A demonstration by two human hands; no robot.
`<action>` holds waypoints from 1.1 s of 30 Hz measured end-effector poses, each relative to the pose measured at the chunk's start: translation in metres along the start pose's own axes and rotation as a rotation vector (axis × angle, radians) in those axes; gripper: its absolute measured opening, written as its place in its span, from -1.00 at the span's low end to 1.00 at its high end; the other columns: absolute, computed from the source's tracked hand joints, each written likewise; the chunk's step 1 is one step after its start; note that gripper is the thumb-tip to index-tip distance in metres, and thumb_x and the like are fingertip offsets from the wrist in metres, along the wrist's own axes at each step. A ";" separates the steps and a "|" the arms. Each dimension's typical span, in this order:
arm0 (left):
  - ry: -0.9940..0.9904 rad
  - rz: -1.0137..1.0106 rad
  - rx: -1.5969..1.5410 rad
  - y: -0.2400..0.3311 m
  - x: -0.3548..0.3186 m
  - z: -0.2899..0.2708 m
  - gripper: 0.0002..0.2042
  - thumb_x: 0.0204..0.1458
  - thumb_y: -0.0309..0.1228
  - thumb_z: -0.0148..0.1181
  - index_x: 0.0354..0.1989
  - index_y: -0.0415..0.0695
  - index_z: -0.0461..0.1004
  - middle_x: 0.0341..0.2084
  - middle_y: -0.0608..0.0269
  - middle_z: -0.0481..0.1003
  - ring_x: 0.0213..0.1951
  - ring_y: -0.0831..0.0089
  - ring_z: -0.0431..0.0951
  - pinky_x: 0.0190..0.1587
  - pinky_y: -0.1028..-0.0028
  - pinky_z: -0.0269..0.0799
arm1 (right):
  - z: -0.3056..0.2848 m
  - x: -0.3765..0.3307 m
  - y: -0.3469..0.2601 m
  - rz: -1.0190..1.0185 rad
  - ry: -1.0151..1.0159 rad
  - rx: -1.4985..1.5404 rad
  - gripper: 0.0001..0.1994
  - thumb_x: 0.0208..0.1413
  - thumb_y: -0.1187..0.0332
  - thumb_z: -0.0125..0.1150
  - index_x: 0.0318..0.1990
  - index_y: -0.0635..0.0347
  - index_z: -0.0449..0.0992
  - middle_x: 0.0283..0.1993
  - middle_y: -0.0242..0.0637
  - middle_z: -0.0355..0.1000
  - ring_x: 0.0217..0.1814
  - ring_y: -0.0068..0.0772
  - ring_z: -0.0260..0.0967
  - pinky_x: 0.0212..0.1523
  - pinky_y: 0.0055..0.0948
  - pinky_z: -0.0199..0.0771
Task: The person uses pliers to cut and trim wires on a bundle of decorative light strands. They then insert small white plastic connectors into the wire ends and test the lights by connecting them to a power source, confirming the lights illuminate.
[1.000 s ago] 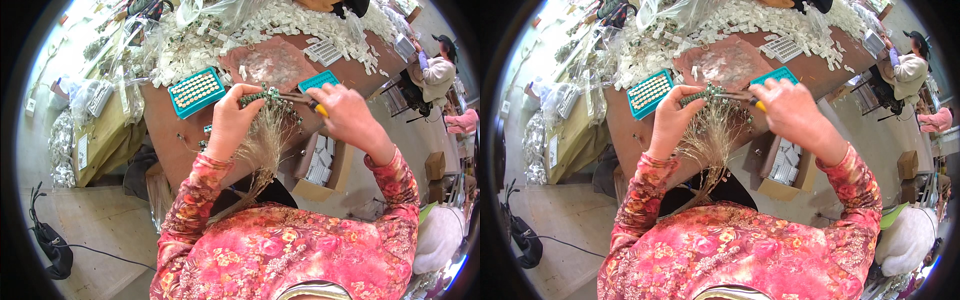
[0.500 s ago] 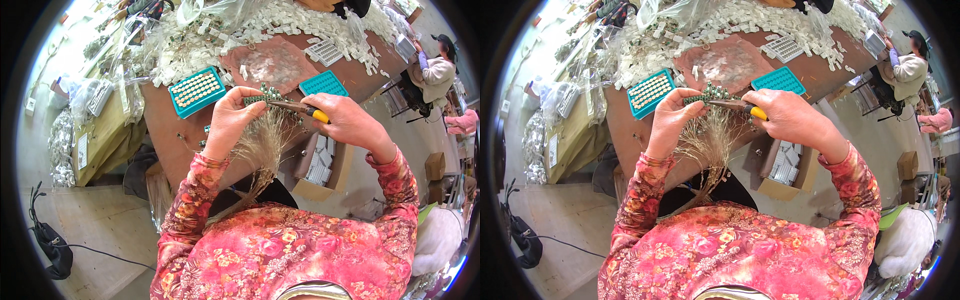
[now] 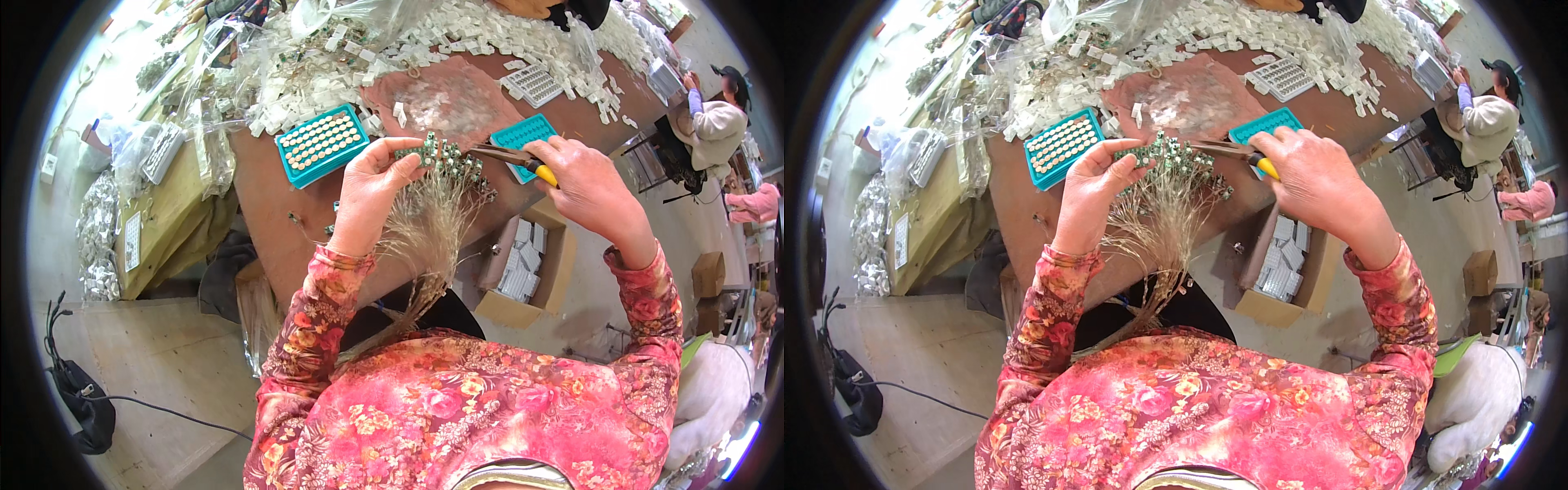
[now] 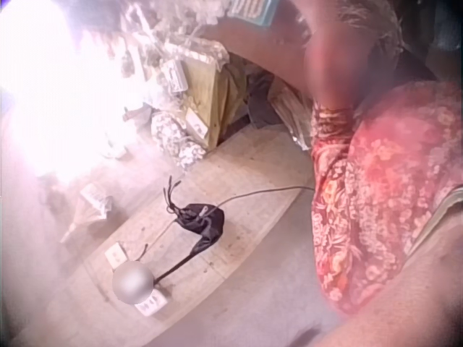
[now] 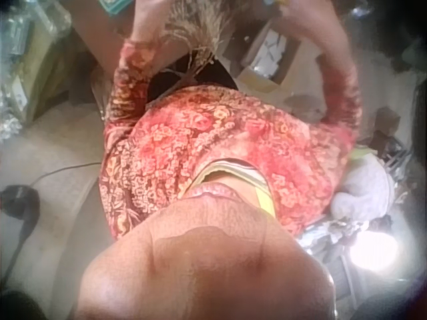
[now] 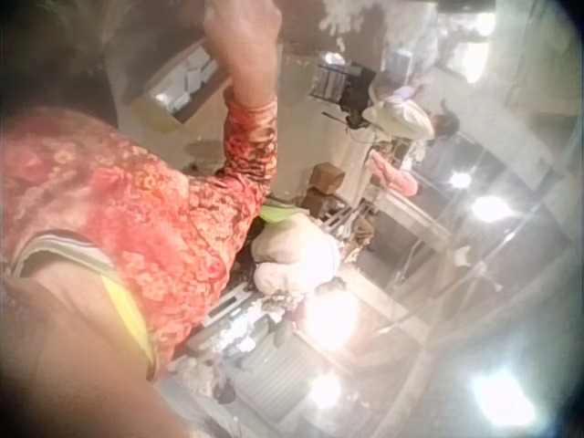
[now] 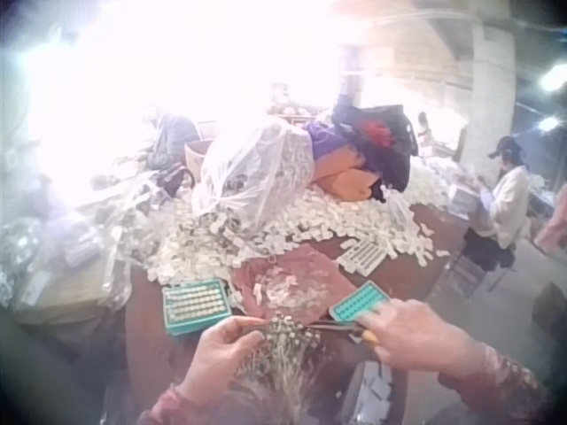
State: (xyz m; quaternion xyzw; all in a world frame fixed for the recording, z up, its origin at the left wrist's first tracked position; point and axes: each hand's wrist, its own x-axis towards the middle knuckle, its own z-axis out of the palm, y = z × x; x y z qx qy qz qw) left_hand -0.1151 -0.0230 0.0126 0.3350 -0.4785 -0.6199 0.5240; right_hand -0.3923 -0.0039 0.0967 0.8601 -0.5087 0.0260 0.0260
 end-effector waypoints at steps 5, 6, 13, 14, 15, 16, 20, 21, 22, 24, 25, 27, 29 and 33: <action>-0.019 -0.030 -0.068 -0.002 0.000 0.006 -0.76 0.18 -0.51 0.16 -0.01 -0.31 0.44 -0.14 0.21 0.52 -0.15 0.52 0.55 -0.02 0.50 0.51 | 0.002 0.003 -0.013 -0.155 0.064 0.273 -0.67 0.02 0.40 0.21 -0.01 0.11 0.42 -0.22 -0.13 0.45 -0.11 -0.04 0.43 -0.17 -0.15 0.45; -0.020 -0.021 -0.081 -0.002 0.000 0.007 -0.76 0.17 -0.51 0.16 -0.01 -0.31 0.44 -0.14 0.22 0.52 -0.15 0.53 0.54 -0.04 0.50 0.51 | 0.002 0.005 -0.014 -0.118 0.013 0.298 -0.64 0.00 0.41 0.23 0.00 0.13 0.42 -0.20 -0.12 0.45 -0.10 -0.02 0.42 -0.15 -0.17 0.45; 0.160 0.106 0.285 -0.004 -0.003 0.022 -0.80 0.09 -0.55 0.25 -0.11 -0.29 0.52 -0.31 0.29 0.58 -0.33 0.65 0.54 -0.22 0.62 0.48 | 0.011 0.008 -0.027 -0.046 -0.036 0.312 -0.65 -0.01 0.47 0.23 -0.01 0.18 0.42 -0.16 -0.10 0.45 -0.09 0.00 0.42 -0.11 -0.18 0.44; 0.212 0.167 0.514 -0.006 -0.006 0.026 -0.80 0.08 -0.56 0.25 -0.11 -0.29 0.53 -0.32 0.29 0.58 -0.34 0.66 0.53 -0.24 0.62 0.47 | 0.013 0.007 -0.029 -0.029 -0.026 0.263 -0.66 -0.01 0.48 0.21 -0.02 0.19 0.42 -0.16 -0.10 0.45 -0.09 0.00 0.42 -0.11 -0.17 0.44; 0.255 0.266 0.740 -0.006 -0.007 0.027 -0.80 0.07 -0.57 0.25 -0.12 -0.29 0.53 -0.33 0.30 0.58 -0.35 0.67 0.53 -0.26 0.62 0.46 | 0.015 0.007 -0.030 -0.024 -0.025 0.232 -0.67 -0.01 0.50 0.20 -0.03 0.19 0.43 -0.17 -0.11 0.45 -0.10 0.00 0.42 -0.12 -0.16 0.45; 0.253 0.187 0.653 -0.006 -0.007 0.026 -0.79 0.07 -0.57 0.25 -0.11 -0.28 0.54 -0.33 0.31 0.58 -0.34 0.68 0.53 -0.26 0.62 0.46 | 0.015 0.007 -0.029 -0.010 -0.038 0.203 -0.67 -0.01 0.51 0.18 -0.03 0.20 0.43 -0.18 -0.12 0.44 -0.10 -0.01 0.42 -0.13 -0.15 0.45; 0.136 0.082 0.165 -0.003 -0.003 0.012 -0.78 0.15 -0.54 0.18 -0.05 -0.31 0.50 -0.26 0.29 0.56 -0.23 0.59 0.55 -0.14 0.58 0.47 | 0.009 0.010 -0.017 0.082 -0.038 -0.153 -0.67 -0.02 0.55 0.14 -0.03 0.19 0.43 -0.21 -0.16 0.43 -0.12 -0.02 0.42 -0.16 -0.13 0.45; 0.107 0.050 0.104 -0.002 -0.002 0.009 -0.77 0.18 -0.52 0.15 -0.02 -0.33 0.48 -0.21 0.24 0.55 -0.18 0.52 0.57 -0.07 0.54 0.48 | 0.005 0.009 -0.014 0.119 -0.072 -0.168 -0.66 -0.02 0.52 0.18 -0.02 0.16 0.43 -0.21 -0.16 0.43 -0.10 -0.02 0.41 -0.16 -0.14 0.45; 0.100 -0.019 0.048 -0.002 -0.002 0.007 -0.76 0.21 -0.50 0.12 0.00 -0.35 0.46 -0.16 0.20 0.55 -0.13 0.44 0.58 0.00 0.50 0.48 | 0.002 0.008 -0.011 0.053 -0.016 -0.088 -0.65 -0.03 0.51 0.20 -0.02 0.16 0.43 -0.20 -0.16 0.43 -0.10 -0.01 0.41 -0.16 -0.15 0.44; 0.031 -0.013 -0.041 -0.003 -0.004 0.006 -0.75 0.22 -0.48 0.10 0.01 -0.34 0.44 -0.12 0.16 0.54 -0.09 0.40 0.57 0.02 0.46 0.49 | -0.001 0.005 -0.010 0.002 0.020 0.069 -0.64 -0.04 0.49 0.24 -0.02 0.15 0.43 -0.19 -0.16 0.44 -0.09 -0.01 0.41 -0.14 -0.16 0.44; 0.017 -0.025 -0.069 -0.004 -0.004 0.007 -0.75 0.22 -0.48 0.10 0.01 -0.34 0.45 -0.13 0.16 0.54 -0.09 0.40 0.57 0.02 0.46 0.49 | -0.001 0.005 -0.011 -0.054 0.035 0.129 -0.63 -0.04 0.48 0.25 -0.01 0.15 0.43 -0.18 -0.15 0.44 -0.09 -0.01 0.41 -0.14 -0.16 0.44; 0.011 -0.049 -0.111 -0.005 -0.004 0.009 -0.76 0.21 -0.48 0.11 -0.01 -0.34 0.45 -0.14 0.16 0.54 -0.10 0.42 0.57 0.02 0.45 0.50 | 0.002 0.006 -0.015 -0.147 0.068 0.246 -0.61 -0.05 0.46 0.28 0.00 0.15 0.42 -0.16 -0.15 0.44 -0.09 0.01 0.41 -0.13 -0.18 0.44; 0.024 -0.057 -0.150 -0.005 -0.004 0.011 -0.77 0.20 -0.49 0.12 -0.02 -0.34 0.46 -0.15 0.16 0.54 -0.12 0.43 0.57 0.01 0.45 0.50 | 0.003 0.007 -0.018 -0.131 0.019 0.306 -0.60 -0.06 0.46 0.29 0.01 0.16 0.41 -0.15 -0.13 0.44 -0.10 0.02 0.41 -0.13 -0.18 0.43; 0.089 -0.005 -0.086 -0.007 -0.004 0.014 -0.77 0.17 -0.51 0.17 -0.03 -0.34 0.47 -0.21 0.19 0.55 -0.17 0.50 0.57 -0.03 0.51 0.51 | 0.008 0.010 -0.025 -0.130 0.000 0.332 -0.72 0.06 0.40 0.19 -0.05 0.17 0.39 -0.26 -0.10 0.42 -0.20 -0.01 0.44 -0.24 -0.13 0.45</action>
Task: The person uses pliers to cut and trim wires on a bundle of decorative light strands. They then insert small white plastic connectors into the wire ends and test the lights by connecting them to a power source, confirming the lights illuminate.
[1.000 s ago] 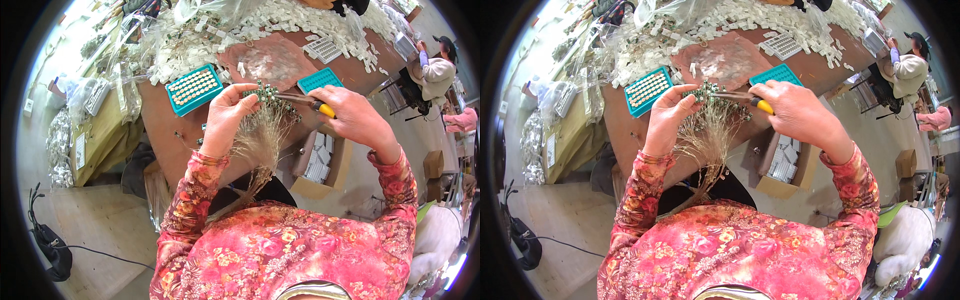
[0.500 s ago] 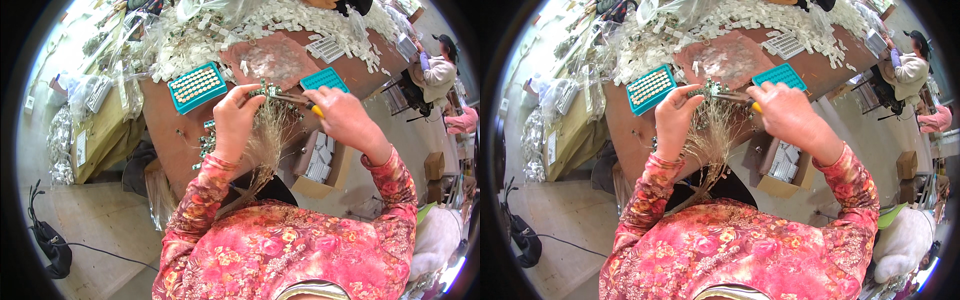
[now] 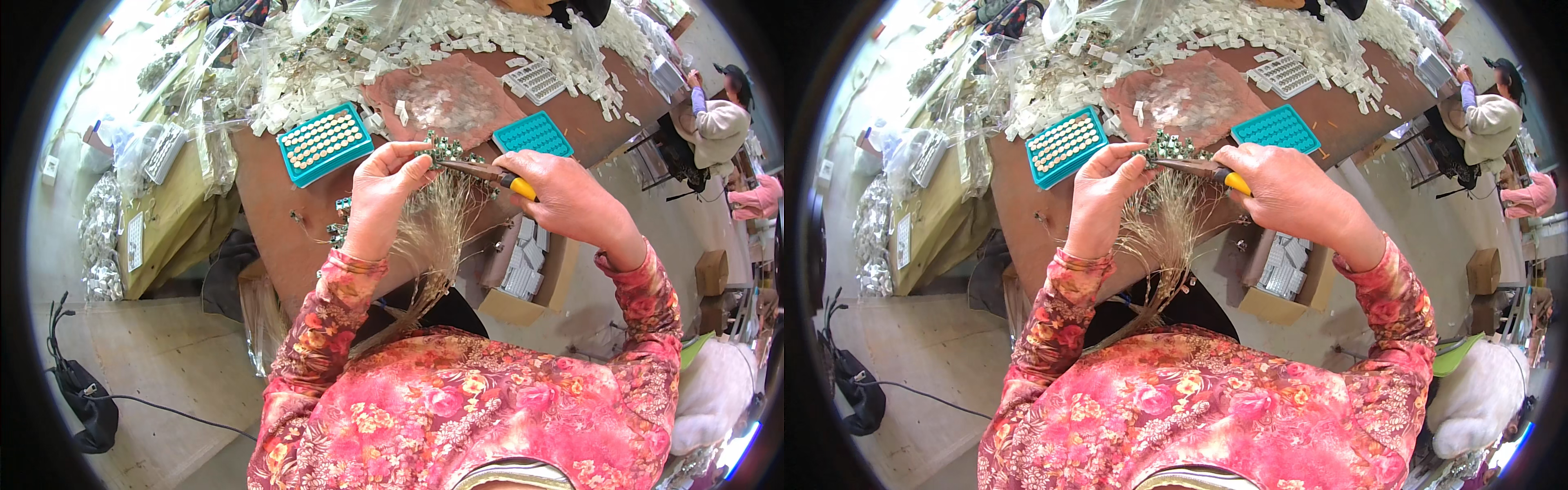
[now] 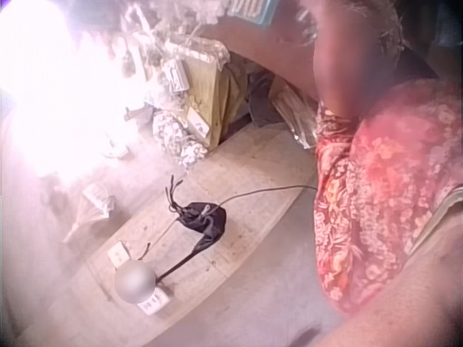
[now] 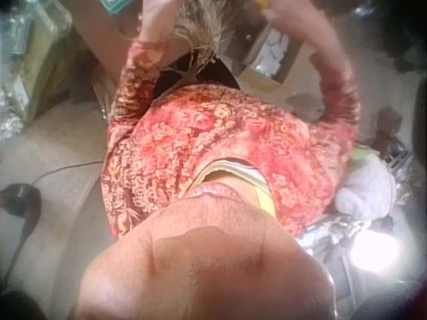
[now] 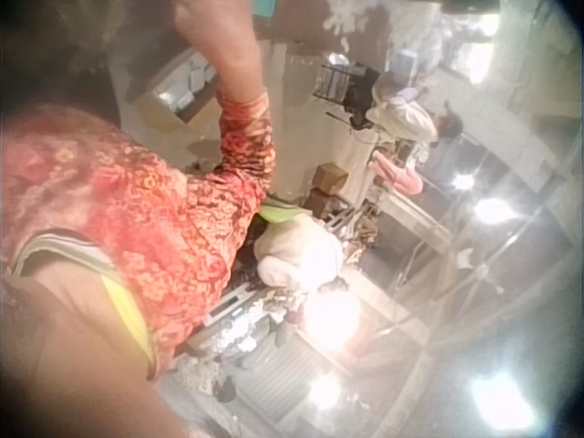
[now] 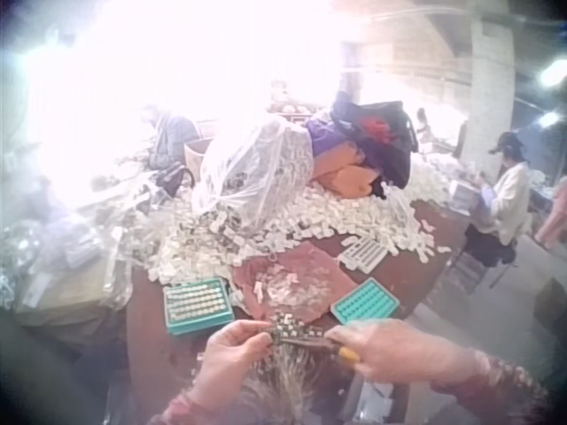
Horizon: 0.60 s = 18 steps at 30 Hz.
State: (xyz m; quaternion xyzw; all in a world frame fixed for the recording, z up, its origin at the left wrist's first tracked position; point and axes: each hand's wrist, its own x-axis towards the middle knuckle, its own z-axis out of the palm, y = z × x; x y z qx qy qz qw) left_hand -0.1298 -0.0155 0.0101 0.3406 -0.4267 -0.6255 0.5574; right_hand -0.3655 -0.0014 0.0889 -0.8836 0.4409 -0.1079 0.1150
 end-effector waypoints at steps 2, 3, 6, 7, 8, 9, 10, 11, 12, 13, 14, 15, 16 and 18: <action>0.082 0.065 0.169 -0.002 -0.002 0.005 -0.77 0.15 -0.53 0.20 -0.05 -0.34 0.48 -0.22 0.21 0.55 -0.19 0.54 0.56 -0.06 0.56 0.50 | 0.006 -0.001 -0.003 0.078 -0.029 -0.046 -0.66 0.00 0.47 0.20 -0.02 0.18 0.40 -0.21 -0.09 0.43 -0.16 0.03 0.42 -0.19 -0.13 0.44; 0.110 0.224 0.362 -0.004 -0.005 0.008 -0.79 0.12 -0.54 0.22 -0.08 -0.32 0.50 -0.25 0.24 0.55 -0.22 0.56 0.55 -0.10 0.57 0.50 | 0.009 -0.002 -0.004 0.097 -0.030 -0.059 -0.63 -0.03 0.50 0.21 0.00 0.19 0.40 -0.18 -0.08 0.43 -0.14 0.05 0.41 -0.16 -0.13 0.43; 0.183 0.562 0.723 -0.007 -0.008 0.014 -0.84 0.07 -0.57 0.27 -0.17 -0.29 0.55 -0.30 0.32 0.57 -0.29 0.62 0.55 -0.22 0.59 0.49 | 0.015 -0.002 0.001 0.172 -0.029 -0.140 -0.63 -0.03 0.52 0.17 0.00 0.19 0.40 -0.21 -0.10 0.43 -0.14 0.03 0.42 -0.17 -0.13 0.45; 0.182 0.435 0.567 -0.005 -0.007 0.012 -0.84 0.07 -0.57 0.26 -0.16 -0.29 0.55 -0.30 0.31 0.57 -0.29 0.62 0.55 -0.21 0.59 0.49 | 0.014 -0.001 0.004 0.127 -0.001 -0.185 -0.68 -0.01 0.50 0.16 -0.04 0.20 0.40 -0.24 -0.10 0.43 -0.19 0.03 0.43 -0.21 -0.12 0.45; 0.164 0.306 0.410 -0.003 -0.006 0.008 -0.83 0.08 -0.57 0.26 -0.15 -0.29 0.55 -0.30 0.31 0.57 -0.29 0.61 0.55 -0.20 0.59 0.50 | 0.012 -0.003 0.008 0.088 0.025 -0.228 -0.73 0.01 0.47 0.14 -0.09 0.20 0.40 -0.27 -0.10 0.44 -0.23 0.02 0.44 -0.25 -0.11 0.46; 0.141 0.192 0.242 0.000 -0.004 0.004 -0.82 0.08 -0.57 0.26 -0.14 -0.30 0.54 -0.29 0.30 0.57 -0.29 0.61 0.55 -0.19 0.58 0.50 | 0.009 -0.004 0.011 0.044 0.058 -0.266 -0.78 0.04 0.45 0.13 -0.13 0.21 0.40 -0.30 -0.10 0.44 -0.27 0.01 0.46 -0.29 -0.09 0.46; 0.097 0.124 0.122 0.001 -0.001 0.001 -0.80 0.11 -0.55 0.23 -0.10 -0.31 0.53 -0.26 0.28 0.57 -0.26 0.57 0.56 -0.16 0.57 0.51 | 0.004 -0.004 0.015 0.080 0.025 -0.337 -0.77 0.03 0.45 0.13 -0.13 0.20 0.42 -0.29 -0.10 0.44 -0.24 0.00 0.46 -0.27 -0.11 0.47; 0.082 0.098 0.071 0.002 0.001 0.000 -0.80 0.13 -0.54 0.21 -0.09 -0.32 0.53 -0.25 0.27 0.56 -0.25 0.56 0.57 -0.14 0.57 0.51 | -0.001 -0.006 0.016 0.092 0.019 -0.362 -0.77 0.03 0.45 0.12 -0.12 0.19 0.42 -0.29 -0.11 0.44 -0.22 -0.01 0.45 -0.26 -0.12 0.47; 0.069 0.071 0.018 0.003 0.002 -0.002 -0.80 0.14 -0.53 0.20 -0.08 -0.32 0.52 -0.24 0.26 0.56 -0.23 0.55 0.57 -0.13 0.57 0.51 | -0.007 -0.007 0.018 0.103 0.011 -0.387 -0.76 0.02 0.46 0.12 -0.11 0.19 0.42 -0.28 -0.11 0.44 -0.21 -0.01 0.45 -0.24 -0.13 0.47; 0.057 0.044 -0.037 0.003 0.002 -0.002 -0.80 0.16 -0.52 0.18 -0.08 -0.32 0.52 -0.23 0.25 0.56 -0.22 0.54 0.58 -0.12 0.56 0.52 | -0.011 -0.008 0.018 0.161 -0.036 -0.425 -0.75 0.02 0.47 0.12 -0.10 0.18 0.42 -0.28 -0.12 0.44 -0.19 -0.01 0.45 -0.23 -0.14 0.47; 0.033 0.022 -0.071 0.003 0.002 -0.003 -0.79 0.17 -0.50 0.16 -0.06 -0.32 0.51 -0.21 0.22 0.56 -0.19 0.49 0.59 -0.08 0.54 0.52 | -0.014 -0.010 0.017 0.095 0.033 -0.363 -0.72 0.03 0.46 0.12 -0.06 0.16 0.42 -0.25 -0.14 0.44 -0.16 -0.03 0.44 -0.20 -0.17 0.47; 0.014 -0.003 -0.086 0.003 0.002 -0.003 -0.78 0.19 -0.49 0.15 -0.05 -0.33 0.50 -0.20 0.19 0.56 -0.17 0.46 0.58 -0.04 0.49 0.51 | -0.015 -0.010 0.015 0.080 0.038 -0.290 -0.68 0.00 0.46 0.18 -0.04 0.15 0.42 -0.23 -0.13 0.44 -0.14 -0.02 0.43 -0.18 -0.16 0.46; -0.006 -0.029 -0.100 0.003 0.001 -0.002 -0.78 0.20 -0.48 0.13 -0.04 -0.34 0.48 -0.19 0.17 0.55 -0.15 0.42 0.57 0.00 0.45 0.50 | -0.015 -0.011 0.012 0.066 0.043 -0.215 -0.64 -0.02 0.45 0.23 -0.01 0.14 0.41 -0.22 -0.12 0.44 -0.13 0.00 0.42 -0.17 -0.15 0.45; -0.054 -0.055 -0.135 0.003 0.000 0.000 -0.76 0.22 -0.46 0.12 -0.02 -0.34 0.47 -0.16 0.13 0.54 -0.11 0.38 0.56 0.04 0.41 0.49 | -0.012 -0.008 0.007 0.011 0.056 -0.100 -0.59 -0.05 0.45 0.29 0.02 0.13 0.41 -0.18 -0.10 0.44 -0.10 0.03 0.41 -0.13 -0.16 0.44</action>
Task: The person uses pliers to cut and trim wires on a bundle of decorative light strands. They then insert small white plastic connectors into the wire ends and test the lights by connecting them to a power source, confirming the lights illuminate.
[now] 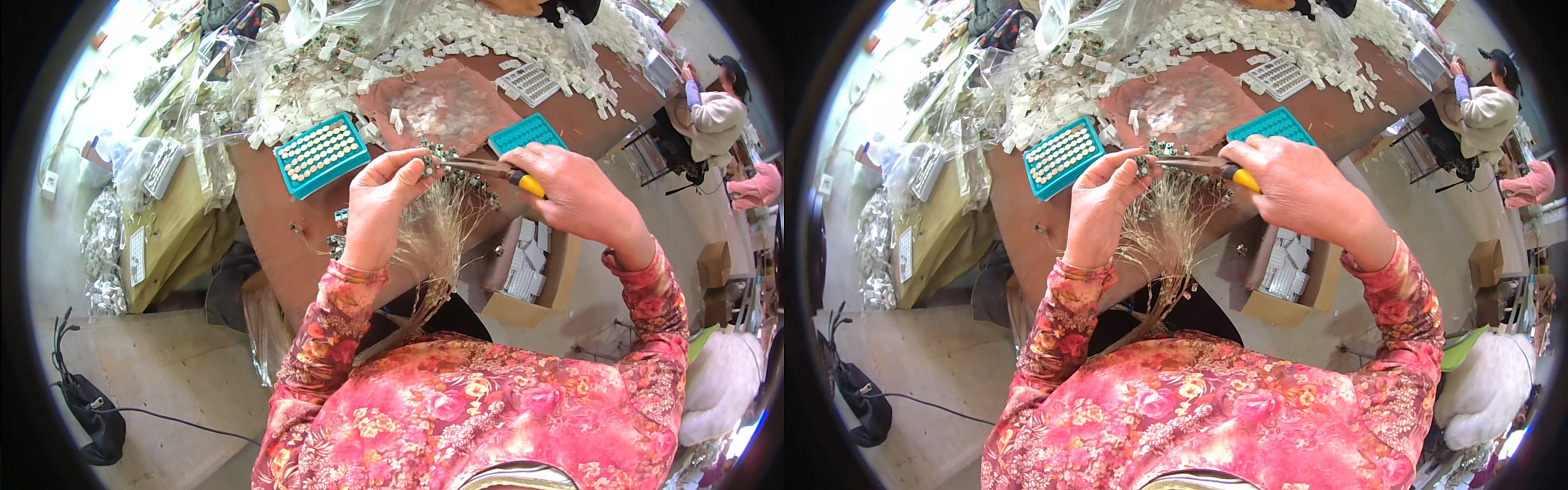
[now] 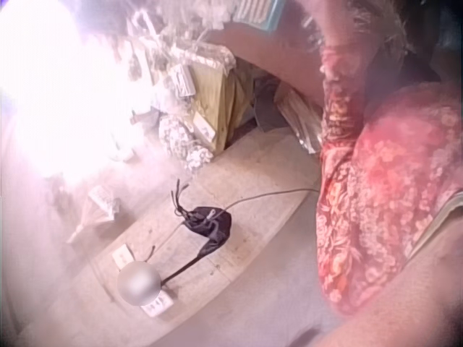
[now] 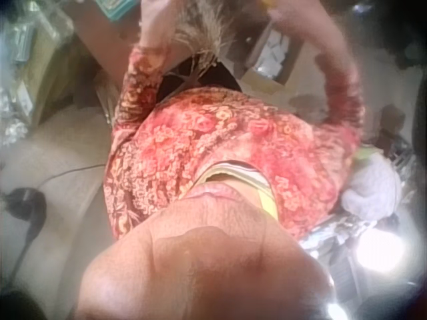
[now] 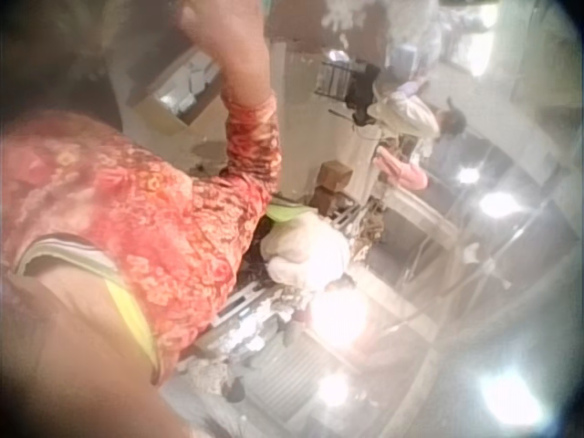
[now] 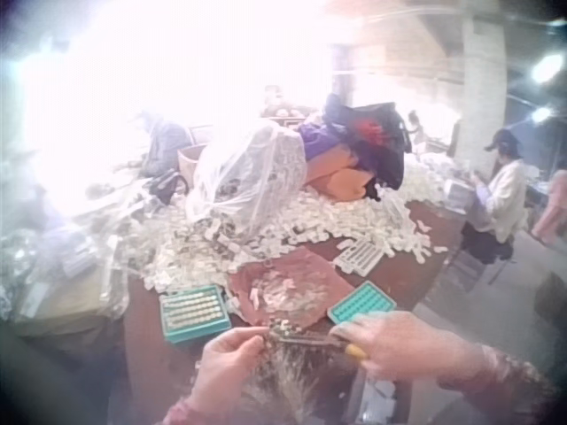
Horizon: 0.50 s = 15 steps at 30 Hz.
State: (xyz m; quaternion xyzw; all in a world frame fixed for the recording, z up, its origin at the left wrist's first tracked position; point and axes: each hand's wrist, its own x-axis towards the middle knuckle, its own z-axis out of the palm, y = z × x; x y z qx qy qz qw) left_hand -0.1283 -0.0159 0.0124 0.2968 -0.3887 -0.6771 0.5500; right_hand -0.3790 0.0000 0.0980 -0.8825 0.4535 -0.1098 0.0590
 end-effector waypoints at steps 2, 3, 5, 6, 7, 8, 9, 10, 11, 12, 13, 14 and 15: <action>0.004 -0.011 0.023 0.000 -0.001 0.002 -0.77 0.22 -0.46 0.11 -0.02 -0.33 0.47 -0.15 0.13 0.54 -0.11 0.39 0.56 0.04 0.42 0.48 | 0.004 0.003 -0.005 0.041 -0.048 0.055 -0.59 -0.06 0.45 0.30 0.01 0.13 0.41 -0.17 -0.11 0.44 -0.10 0.03 0.41 -0.13 -0.16 0.44; 0.001 -0.011 0.017 0.001 -0.001 0.003 -0.77 0.22 -0.46 0.11 -0.03 -0.33 0.47 -0.15 0.13 0.54 -0.11 0.40 0.56 0.03 0.43 0.48 | 0.005 0.005 -0.007 0.044 -0.058 0.084 -0.58 -0.07 0.45 0.30 0.01 0.13 0.41 -0.17 -0.11 0.44 -0.10 0.03 0.41 -0.13 -0.17 0.44; 0.008 0.004 0.053 0.002 -0.001 0.005 -0.77 0.20 -0.46 0.13 -0.04 -0.32 0.48 -0.16 0.15 0.56 -0.13 0.46 0.57 -0.01 0.49 0.49 | 0.007 0.008 -0.010 0.023 -0.064 0.106 -0.60 -0.05 0.45 0.30 0.01 0.15 0.41 -0.18 -0.10 0.45 -0.12 0.03 0.42 -0.14 -0.16 0.44; 0.011 0.010 0.066 0.002 -0.001 0.006 -0.78 0.19 -0.47 0.15 -0.05 -0.32 0.49 -0.17 0.16 0.57 -0.14 0.49 0.57 -0.03 0.52 0.50 | 0.007 0.008 -0.011 0.027 -0.076 0.116 -0.60 -0.04 0.45 0.30 0.01 0.16 0.41 -0.18 -0.09 0.45 -0.12 0.03 0.42 -0.14 -0.17 0.44; 0.010 0.012 0.059 0.003 -0.001 0.006 -0.78 0.19 -0.47 0.14 -0.05 -0.31 0.49 -0.17 0.16 0.57 -0.13 0.49 0.57 -0.03 0.52 0.50 | 0.007 0.008 -0.011 0.055 -0.103 0.120 -0.60 -0.04 0.45 0.30 0.01 0.17 0.41 -0.19 -0.09 0.46 -0.12 0.03 0.42 -0.14 -0.17 0.44; 0.010 0.010 0.051 0.003 -0.002 0.006 -0.78 0.19 -0.47 0.14 -0.04 -0.31 0.49 -0.17 0.16 0.57 -0.13 0.49 0.57 -0.02 0.52 0.50 | 0.008 0.007 -0.011 0.062 -0.118 0.154 -0.61 -0.02 0.45 0.30 0.02 0.20 0.42 -0.17 -0.07 0.47 -0.10 0.04 0.43 -0.12 -0.18 0.44; 0.009 0.008 0.044 0.002 -0.002 0.005 -0.78 0.19 -0.47 0.14 -0.04 -0.30 0.49 -0.17 0.16 0.57 -0.13 0.49 0.57 -0.02 0.52 0.49 | 0.008 0.007 -0.011 0.047 -0.111 0.173 -0.60 -0.02 0.45 0.29 0.02 0.20 0.42 -0.15 -0.07 0.47 -0.09 0.03 0.43 -0.11 -0.18 0.44; -0.012 -0.012 0.118 0.002 -0.003 0.004 -0.75 0.25 -0.44 0.06 0.03 -0.29 0.43 -0.08 0.12 0.51 -0.04 0.41 0.53 0.06 0.41 0.45 | 0.010 0.007 -0.009 0.043 -0.108 0.186 -0.60 -0.02 0.46 0.29 0.03 0.21 0.42 -0.13 -0.06 0.47 -0.07 0.03 0.43 -0.10 -0.18 0.44; -0.041 -0.012 0.077 0.000 -0.005 0.002 -0.74 0.26 -0.43 0.04 0.05 -0.29 0.41 -0.06 0.11 0.50 -0.03 0.39 0.52 0.09 0.38 0.43 | 0.012 0.007 -0.008 0.039 -0.107 0.198 -0.59 -0.02 0.46 0.28 0.04 0.22 0.42 -0.11 -0.05 0.47 -0.05 0.03 0.43 -0.08 -0.19 0.44; -0.071 -0.015 0.031 -0.002 -0.007 0.000 -0.73 0.28 -0.41 0.01 0.08 -0.28 0.38 -0.04 0.10 0.48 -0.01 0.37 0.51 0.11 0.36 0.42 | 0.015 0.007 -0.006 -0.029 -0.078 0.223 -0.62 0.00 0.45 0.26 0.02 0.21 0.41 -0.15 -0.05 0.46 -0.09 0.02 0.44 -0.13 -0.17 0.45; -0.152 0.027 -0.043 -0.004 -0.006 -0.001 -0.72 0.29 -0.40 -0.02 0.10 -0.27 0.36 -0.01 0.10 0.47 0.01 0.34 0.50 0.13 0.33 0.40 | 0.020 0.009 -0.004 -0.092 -0.042 0.239 -0.65 0.02 0.44 0.23 0.01 0.20 0.41 -0.18 -0.05 0.45 -0.13 0.02 0.44 -0.17 -0.15 0.45; -0.173 -0.018 -0.048 -0.006 -0.008 -0.004 -0.70 0.32 -0.37 -0.08 0.14 -0.25 0.31 0.01 0.08 0.44 0.05 0.28 0.48 0.17 0.26 0.35 | 0.023 0.009 -0.002 -0.134 0.000 0.242 -0.68 0.04 0.43 0.20 -0.01 0.19 0.40 -0.21 -0.05 0.44 -0.16 0.02 0.44 -0.22 -0.13 0.45; -0.183 -0.021 -0.076 -0.008 -0.006 -0.007 -0.71 0.32 -0.36 -0.07 0.12 -0.24 0.33 -0.02 0.09 0.46 0.03 0.28 0.49 0.15 0.24 0.37 | 0.028 0.010 0.000 -0.112 -0.009 0.315 -0.67 0.02 0.45 0.19 -0.01 0.20 0.41 -0.19 -0.03 0.45 -0.13 0.05 0.44 -0.17 -0.13 0.46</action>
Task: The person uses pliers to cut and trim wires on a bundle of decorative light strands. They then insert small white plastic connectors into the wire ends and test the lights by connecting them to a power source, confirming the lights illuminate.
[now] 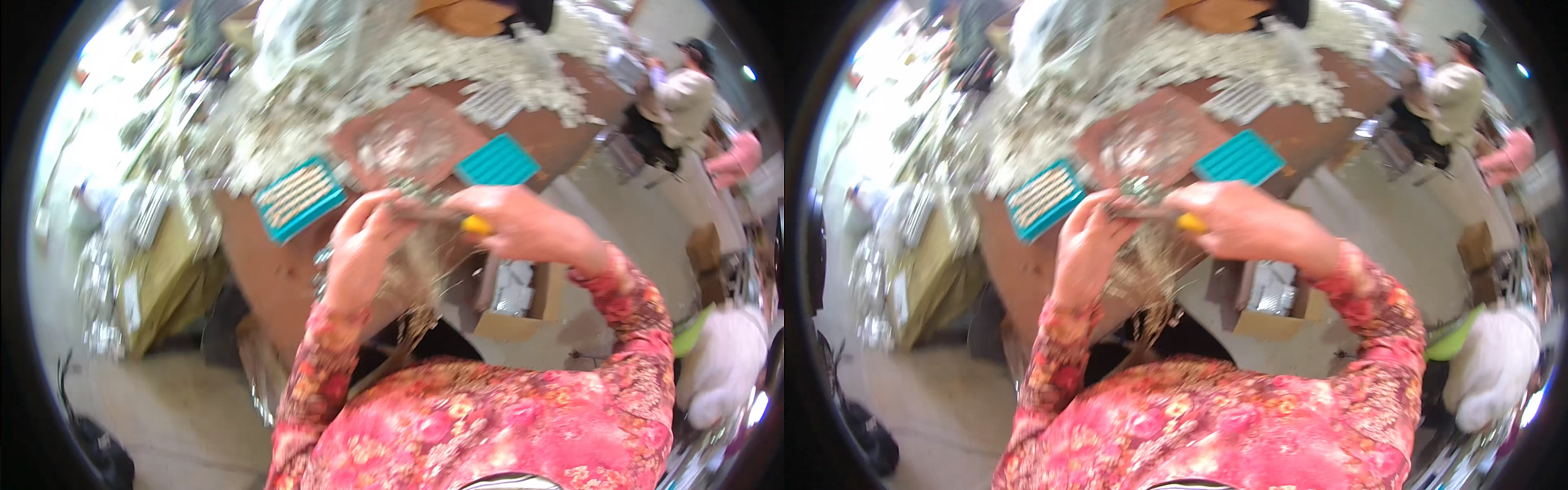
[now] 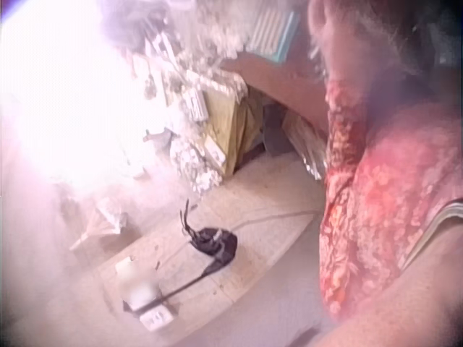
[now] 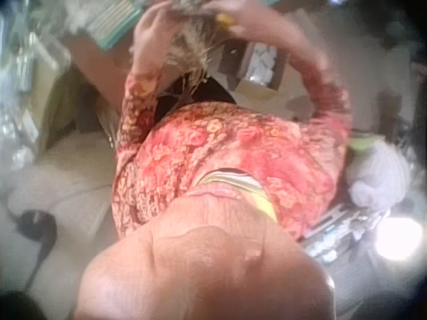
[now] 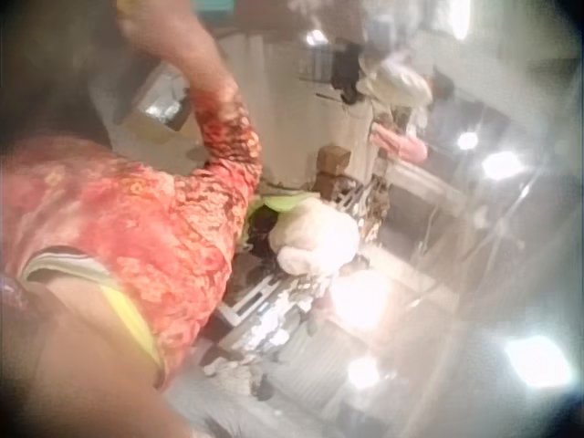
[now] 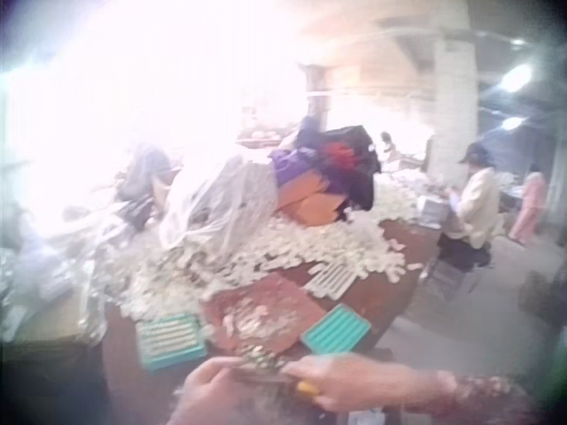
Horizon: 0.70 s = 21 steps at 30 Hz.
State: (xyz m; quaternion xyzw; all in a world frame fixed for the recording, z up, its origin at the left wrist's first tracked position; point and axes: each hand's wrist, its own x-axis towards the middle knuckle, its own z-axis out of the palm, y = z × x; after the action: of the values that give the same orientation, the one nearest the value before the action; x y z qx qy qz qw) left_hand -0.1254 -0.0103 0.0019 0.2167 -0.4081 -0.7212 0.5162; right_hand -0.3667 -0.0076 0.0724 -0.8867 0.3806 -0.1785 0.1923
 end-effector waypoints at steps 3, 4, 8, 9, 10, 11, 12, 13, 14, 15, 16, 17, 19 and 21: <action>0.081 0.023 -0.037 -0.004 0.000 -0.005 -0.73 0.30 -0.35 -0.03 0.05 -0.25 0.38 -0.08 0.06 0.50 -0.01 0.23 0.52 0.10 0.20 0.42 | 0.007 0.002 0.010 0.019 -0.069 0.084 -0.58 -0.03 0.43 0.23 0.05 0.22 0.42 -0.09 0.01 0.45 -0.04 0.09 0.42 -0.06 -0.15 0.46; 0.070 0.029 -0.048 -0.004 0.002 -0.007 -0.73 0.30 -0.35 -0.02 0.06 -0.25 0.36 -0.07 0.05 0.48 0.02 0.17 0.49 0.12 0.17 0.39 | 0.010 0.002 0.011 -0.032 -0.019 0.048 -0.62 -0.02 0.41 0.23 0.00 0.23 0.42 -0.14 0.01 0.45 -0.06 0.10 0.42 -0.11 -0.11 0.46; 0.015 0.050 -0.074 -0.006 0.003 -0.008 -0.66 0.28 -0.24 0.03 0.08 -0.21 0.32 -0.04 0.06 0.44 0.03 0.24 0.46 0.12 0.24 0.38 | 0.012 0.002 0.014 -0.072 0.013 -0.086 -0.69 -0.04 0.38 0.26 -0.13 0.23 0.38 -0.33 -0.08 0.39 -0.23 0.04 0.43 -0.28 -0.05 0.43; 0.003 0.047 -0.077 -0.007 0.001 -0.009 -0.66 0.28 -0.23 0.03 0.09 -0.20 0.32 -0.04 0.06 0.45 0.02 0.26 0.46 0.11 0.27 0.39 | 0.013 0.003 0.015 -0.061 0.000 -0.079 -0.68 -0.04 0.37 0.28 -0.12 0.22 0.39 -0.31 -0.10 0.39 -0.22 0.04 0.43 -0.26 -0.06 0.43; -0.029 0.060 -0.080 -0.008 0.002 -0.009 -0.65 0.27 -0.22 0.04 0.09 -0.19 0.32 -0.04 0.06 0.45 0.02 0.28 0.47 0.09 0.30 0.41 | 0.013 0.002 0.015 -0.050 -0.032 -0.079 -0.66 -0.04 0.36 0.29 -0.10 0.22 0.39 -0.30 -0.11 0.39 -0.21 0.03 0.43 -0.25 -0.07 0.43; 0.049 0.052 -0.056 -0.010 0.002 -0.009 -0.65 0.27 -0.22 0.04 0.09 -0.21 0.32 -0.10 0.09 0.45 -0.05 0.33 0.47 0.03 0.36 0.42 | 0.012 0.002 0.016 -0.071 -0.003 -0.074 -0.65 -0.03 0.35 0.29 -0.08 0.21 0.39 -0.29 -0.11 0.39 -0.20 0.02 0.43 -0.25 -0.08 0.43; 0.104 0.051 -0.043 -0.012 0.001 -0.007 -0.64 0.27 -0.22 0.05 0.09 -0.22 0.32 -0.15 0.13 0.45 -0.11 0.39 0.48 -0.02 0.42 0.43 | 0.012 0.002 0.015 -0.077 -0.001 -0.071 -0.65 -0.03 0.35 0.29 -0.07 0.21 0.39 -0.27 -0.12 0.39 -0.18 0.02 0.43 -0.24 -0.08 0.43; 0.137 0.061 -0.053 -0.013 0.002 -0.005 -0.63 0.27 -0.21 0.05 0.09 -0.23 0.33 -0.20 0.16 0.46 -0.17 0.44 0.48 -0.08 0.48 0.44 | 0.011 0.001 0.015 -0.051 -0.036 -0.081 -0.64 -0.02 0.34 0.29 -0.06 0.20 0.39 -0.26 -0.12 0.39 -0.17 0.01 0.42 -0.23 -0.09 0.43; 0.185 0.031 -0.074 -0.012 0.006 -0.003 -0.63 0.27 -0.21 0.06 0.09 -0.25 0.33 -0.27 0.21 0.42 -0.24 0.49 0.44 -0.14 0.53 0.41 | 0.009 0.001 0.014 -0.125 0.018 -0.061 -0.64 -0.02 0.35 0.28 -0.06 0.20 0.39 -0.25 -0.13 0.39 -0.16 0.01 0.42 -0.22 -0.10 0.43; 0.220 0.012 -0.111 -0.010 0.010 -0.002 -0.62 0.27 -0.22 0.06 0.09 -0.27 0.33 -0.33 0.26 0.39 -0.30 0.54 0.40 -0.21 0.57 0.38 | 0.009 0.001 0.012 -0.172 0.036 -0.043 -0.65 -0.02 0.36 0.28 -0.06 0.20 0.39 -0.24 -0.13 0.39 -0.15 0.01 0.42 -0.21 -0.10 0.43; 0.309 -0.009 -0.159 -0.007 0.008 -0.001 -0.61 0.27 -0.22 0.06 0.09 -0.28 0.33 -0.39 0.32 0.36 -0.37 0.59 0.36 -0.27 0.61 0.35 | 0.009 0.002 0.009 -0.186 -0.014 -0.025 -0.65 -0.01 0.36 0.27 -0.05 0.20 0.39 -0.23 -0.13 0.39 -0.14 0.01 0.42 -0.20 -0.11 0.43; 0.306 -0.018 -0.121 -0.004 0.009 0.001 -0.61 0.28 -0.24 0.05 0.09 -0.33 0.34 -0.45 0.42 0.24 -0.45 0.66 0.21 -0.36 0.66 0.24 | 0.008 0.001 0.005 -0.210 -0.052 -0.040 -0.66 -0.01 0.38 0.26 -0.05 0.18 0.39 -0.21 -0.13 0.41 -0.11 0.01 0.42 -0.18 -0.10 0.44; 0.249 0.004 -0.084 0.005 0.010 0.004 -0.67 0.28 -0.29 0.04 0.05 -0.30 0.39 -0.34 0.36 0.37 -0.37 0.64 0.33 -0.30 0.62 0.33 | 0.003 0.000 0.005 -0.254 0.003 0.041 -0.62 -0.03 0.41 0.26 -0.01 0.15 0.40 -0.16 -0.13 0.43 -0.07 0.01 0.42 -0.15 -0.12 0.45; 0.184 0.075 0.091 0.012 0.012 0.005 -0.73 0.28 -0.34 0.03 0.02 -0.25 0.42 -0.15 0.21 0.49 -0.13 0.45 0.50 -0.03 0.45 0.45 | -0.006 -0.004 0.011 -0.164 0.014 0.013 -0.57 -0.06 0.45 0.27 0.04 0.10 0.43 -0.09 -0.12 0.46 -0.02 -0.01 0.43 -0.05 -0.20 0.47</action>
State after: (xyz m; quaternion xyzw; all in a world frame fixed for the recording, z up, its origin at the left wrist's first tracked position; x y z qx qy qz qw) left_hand -0.1270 -0.0214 0.0161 0.2899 -0.3990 -0.6592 0.5677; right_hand -0.3786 -0.0130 0.0717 -0.9123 0.3069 -0.2024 0.1803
